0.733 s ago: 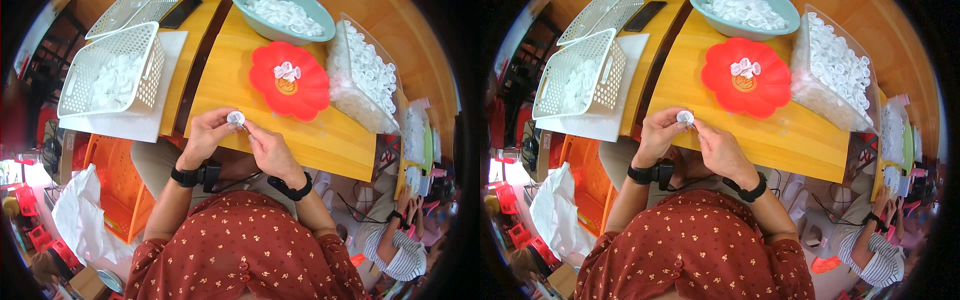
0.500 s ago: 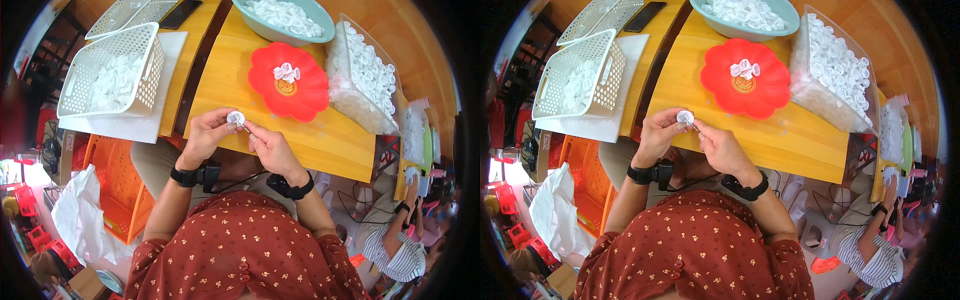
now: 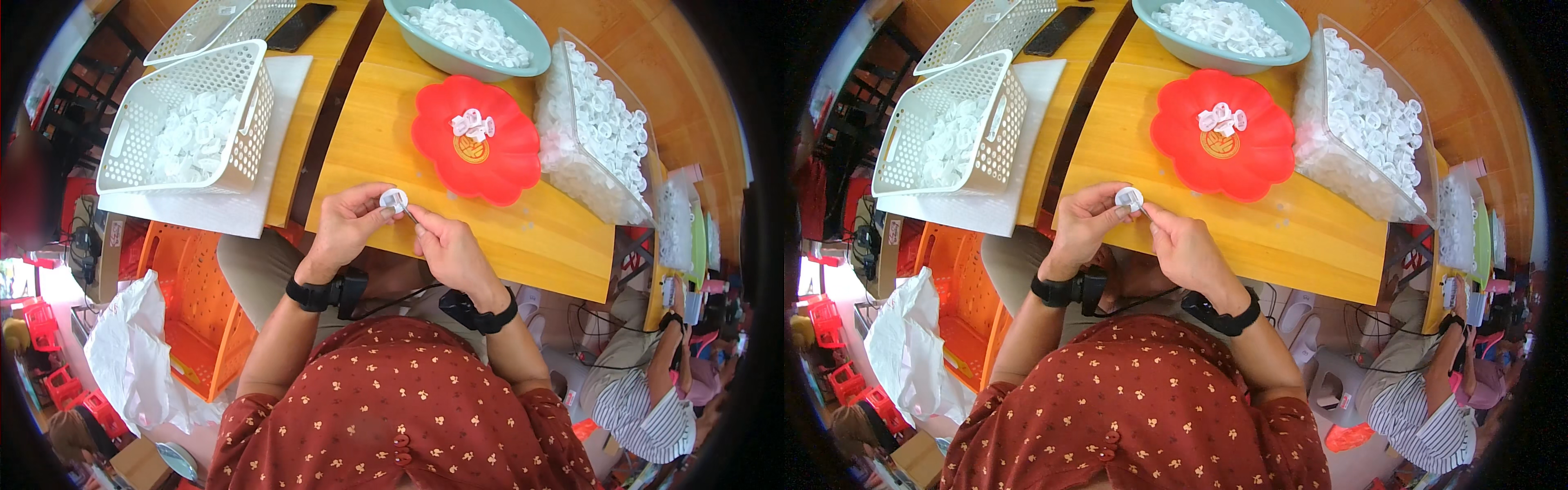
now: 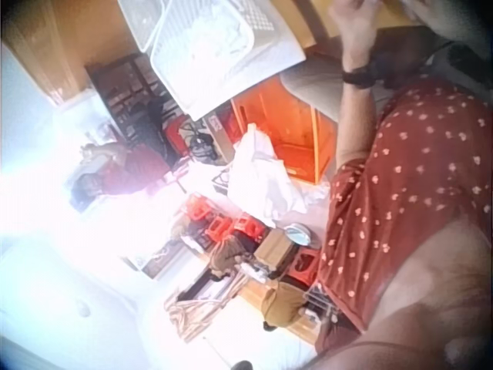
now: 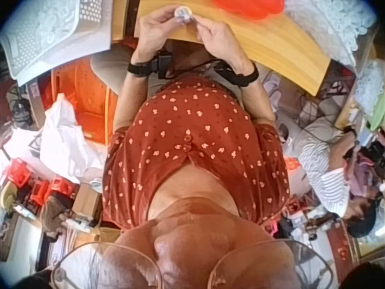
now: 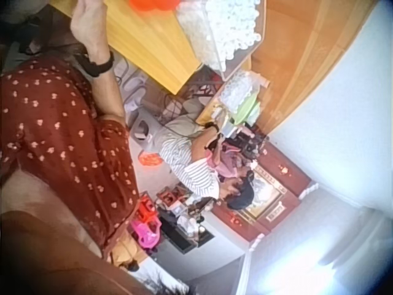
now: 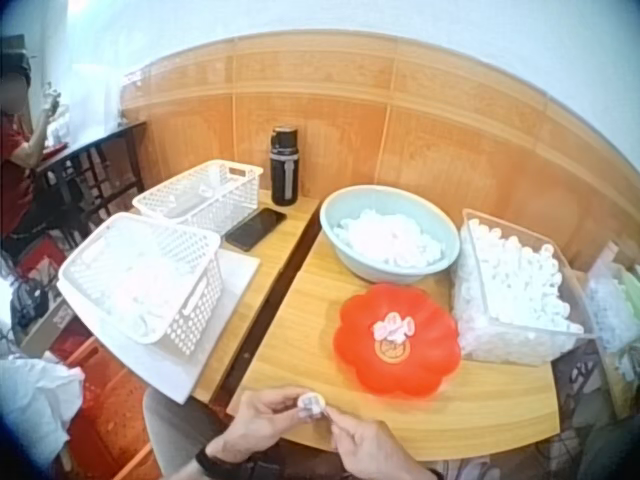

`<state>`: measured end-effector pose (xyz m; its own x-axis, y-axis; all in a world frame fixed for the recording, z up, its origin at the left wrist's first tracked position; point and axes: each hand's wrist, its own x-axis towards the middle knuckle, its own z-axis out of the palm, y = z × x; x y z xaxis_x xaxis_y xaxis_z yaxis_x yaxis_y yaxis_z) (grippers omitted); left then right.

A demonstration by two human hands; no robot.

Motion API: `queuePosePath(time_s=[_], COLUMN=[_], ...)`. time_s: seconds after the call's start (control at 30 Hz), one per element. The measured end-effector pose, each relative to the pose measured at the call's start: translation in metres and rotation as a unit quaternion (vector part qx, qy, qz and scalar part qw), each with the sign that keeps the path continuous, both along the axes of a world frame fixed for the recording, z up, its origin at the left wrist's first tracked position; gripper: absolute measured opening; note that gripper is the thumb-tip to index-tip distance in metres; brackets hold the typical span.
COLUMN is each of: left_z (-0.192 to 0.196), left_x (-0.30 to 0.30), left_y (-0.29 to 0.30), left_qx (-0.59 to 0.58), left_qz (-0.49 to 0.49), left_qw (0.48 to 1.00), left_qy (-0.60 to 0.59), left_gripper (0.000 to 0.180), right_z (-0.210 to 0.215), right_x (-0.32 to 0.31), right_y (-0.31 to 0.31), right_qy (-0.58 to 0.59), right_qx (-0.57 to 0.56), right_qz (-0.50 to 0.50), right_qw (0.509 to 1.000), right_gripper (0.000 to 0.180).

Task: Trimming excess material from white circular shoe components using small scissors.

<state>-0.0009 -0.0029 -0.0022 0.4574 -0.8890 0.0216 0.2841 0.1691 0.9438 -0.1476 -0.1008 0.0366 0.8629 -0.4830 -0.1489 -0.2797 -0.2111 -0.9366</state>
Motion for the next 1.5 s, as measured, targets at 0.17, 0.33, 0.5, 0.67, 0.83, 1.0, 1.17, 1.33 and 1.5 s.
queuePosePath(time_s=[0.17, 0.33, 0.5, 0.67, 0.83, 1.0, 1.17, 1.33, 1.5], left_z=[0.001, 0.0, 0.001, -0.001, 0.001, -0.001, -0.001, -0.002, -0.003], left_x=[-0.002, -0.002, -0.001, 0.0, -0.002, -0.004, -0.007, -0.007, -0.005], left_y=[0.0, -0.001, -0.001, 0.0, -0.001, -0.001, -0.003, -0.003, -0.002], left_qx=[0.016, 0.027, 0.029, 0.039, 0.039, 0.029, 0.003, 0.011, 0.008], left_qz=[-0.002, -0.001, -0.002, -0.011, 0.005, 0.023, 0.036, 0.048, 0.038], left_qw=[1.0, 0.999, 0.999, 0.994, 0.994, 0.998, 0.999, 0.998, 0.999], left_qy=[-0.002, -0.026, -0.046, -0.099, -0.1, -0.046, -0.039, -0.05, -0.03], left_gripper=[0.028, 0.027, 0.026, 0.026, 0.021, 0.025, 0.026, 0.025, 0.03], right_z=[0.009, 0.01, 0.008, 0.01, 0.013, 0.006, -0.003, -0.009, -0.01], right_x=[0.0, 0.004, 0.006, 0.007, 0.013, 0.015, 0.007, 0.005, 0.007], right_y=[0.003, 0.003, 0.001, -0.002, -0.004, 0.005, 0.017, 0.02, 0.022], right_qy=[0.018, 0.053, 0.053, 0.044, 0.108, 0.047, 0.019, 0.024, 0.016], right_qx=[-0.15, -0.241, -0.267, -0.277, -0.281, -0.2, -0.047, -0.033, -0.03], right_qz=[-0.004, 0.007, 0.022, 0.051, 0.09, 0.012, -0.063, -0.058, -0.066], right_qw=[0.989, 0.969, 0.962, 0.958, 0.949, 0.979, 0.997, 0.997, 0.997], right_gripper=[0.03, 0.022, 0.019, 0.018, 0.017, 0.014, 0.015, 0.03, 0.03])
